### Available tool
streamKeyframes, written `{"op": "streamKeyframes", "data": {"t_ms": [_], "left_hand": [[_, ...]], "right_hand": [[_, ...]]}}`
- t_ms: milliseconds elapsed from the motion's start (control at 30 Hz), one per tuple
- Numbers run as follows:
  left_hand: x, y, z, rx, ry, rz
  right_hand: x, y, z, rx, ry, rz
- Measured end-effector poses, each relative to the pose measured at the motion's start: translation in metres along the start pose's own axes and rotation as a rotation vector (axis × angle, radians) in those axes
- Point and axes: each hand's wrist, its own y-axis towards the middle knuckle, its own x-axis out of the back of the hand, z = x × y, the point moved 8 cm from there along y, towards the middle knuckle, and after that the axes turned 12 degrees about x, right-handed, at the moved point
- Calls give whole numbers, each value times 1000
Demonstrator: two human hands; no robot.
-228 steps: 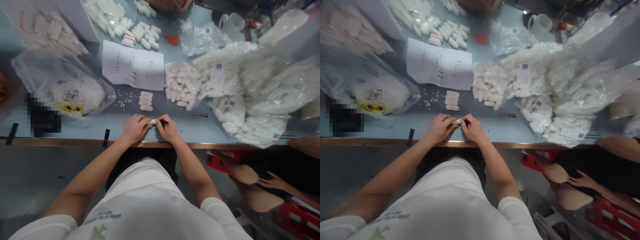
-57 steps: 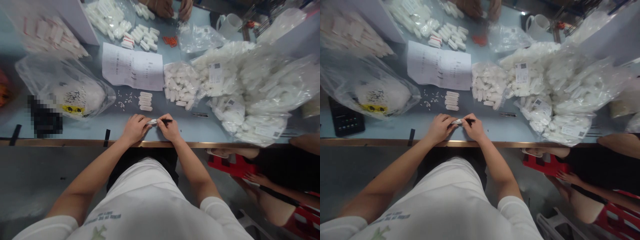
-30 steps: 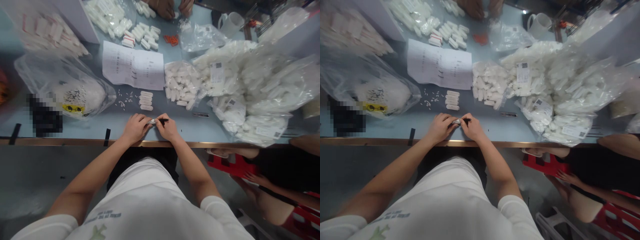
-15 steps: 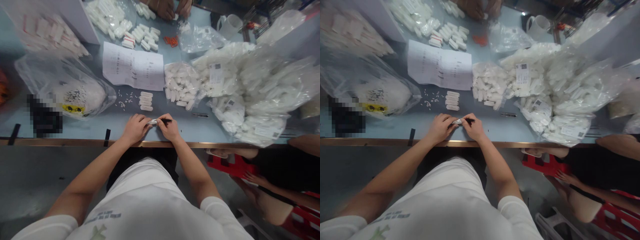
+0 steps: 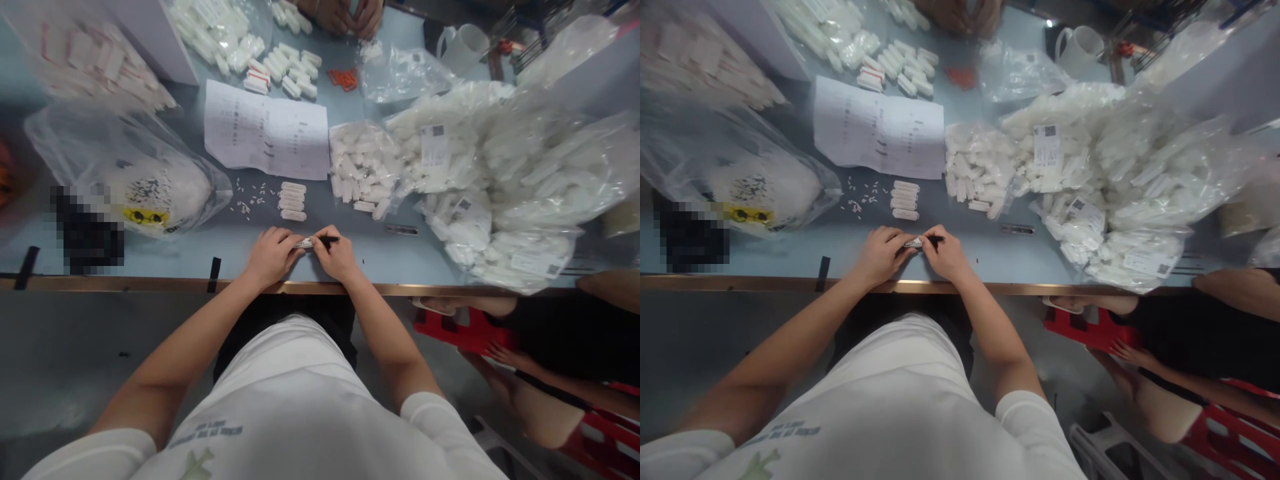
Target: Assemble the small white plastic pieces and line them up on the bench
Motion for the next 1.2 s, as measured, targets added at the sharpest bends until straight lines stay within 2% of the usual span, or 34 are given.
{"op": "streamKeyframes", "data": {"t_ms": [300,900,1200], "left_hand": [[0,1,0,4,10,-2],[-1,0,1,-9,2,-24],[1,1,0,-7,-5,-17]], "right_hand": [[7,-6,-3,-41,7,-61],[7,-5,2,-6,47,-63],[3,-5,0,-7,10,-16]]}}
